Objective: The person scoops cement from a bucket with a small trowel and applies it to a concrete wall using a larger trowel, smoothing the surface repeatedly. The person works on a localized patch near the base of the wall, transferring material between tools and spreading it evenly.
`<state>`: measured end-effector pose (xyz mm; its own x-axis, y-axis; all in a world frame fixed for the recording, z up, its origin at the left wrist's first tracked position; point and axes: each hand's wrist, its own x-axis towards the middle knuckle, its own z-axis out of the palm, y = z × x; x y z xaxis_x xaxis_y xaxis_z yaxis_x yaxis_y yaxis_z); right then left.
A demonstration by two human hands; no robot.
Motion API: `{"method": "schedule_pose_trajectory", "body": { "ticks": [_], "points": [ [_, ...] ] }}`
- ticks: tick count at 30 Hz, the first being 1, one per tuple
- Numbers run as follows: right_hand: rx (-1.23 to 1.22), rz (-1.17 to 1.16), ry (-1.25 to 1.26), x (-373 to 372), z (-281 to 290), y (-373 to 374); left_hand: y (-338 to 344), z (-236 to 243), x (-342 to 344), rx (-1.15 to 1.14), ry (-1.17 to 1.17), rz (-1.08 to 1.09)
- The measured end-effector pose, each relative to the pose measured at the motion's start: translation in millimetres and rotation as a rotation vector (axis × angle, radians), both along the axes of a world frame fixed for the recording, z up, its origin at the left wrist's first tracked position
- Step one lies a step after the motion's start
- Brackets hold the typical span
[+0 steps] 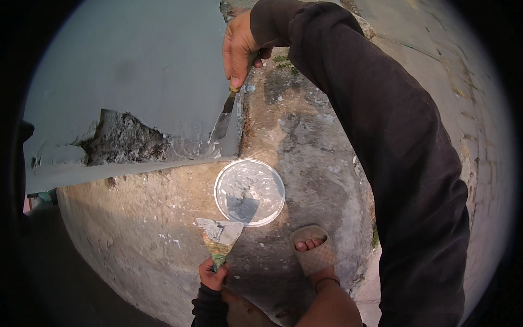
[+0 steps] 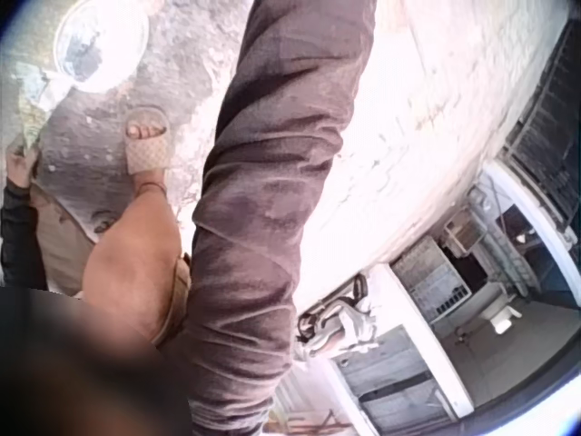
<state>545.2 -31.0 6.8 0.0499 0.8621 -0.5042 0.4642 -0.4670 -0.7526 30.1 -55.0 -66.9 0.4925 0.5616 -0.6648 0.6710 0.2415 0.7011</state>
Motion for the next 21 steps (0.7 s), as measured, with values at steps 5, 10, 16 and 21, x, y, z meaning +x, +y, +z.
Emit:
{"method": "schedule_pose_trajectory", "body": {
  "ticks": [5,10,16,21],
  "points": [
    [0.008,0.037,0.044,16,-10,30,2,4,0,-0.04,0.002,0.05],
    [0.111,-0.12,0.321,29,-35,45,2,7,0,-0.062,0.014,0.091],
    [0.29,-0.311,0.363,24,-56,41,0,5,3,-0.067,0.002,0.108],
    [0.367,-0.397,0.451,38,-39,2,-2,6,7,-0.048,-0.007,0.11]
  ]
}}
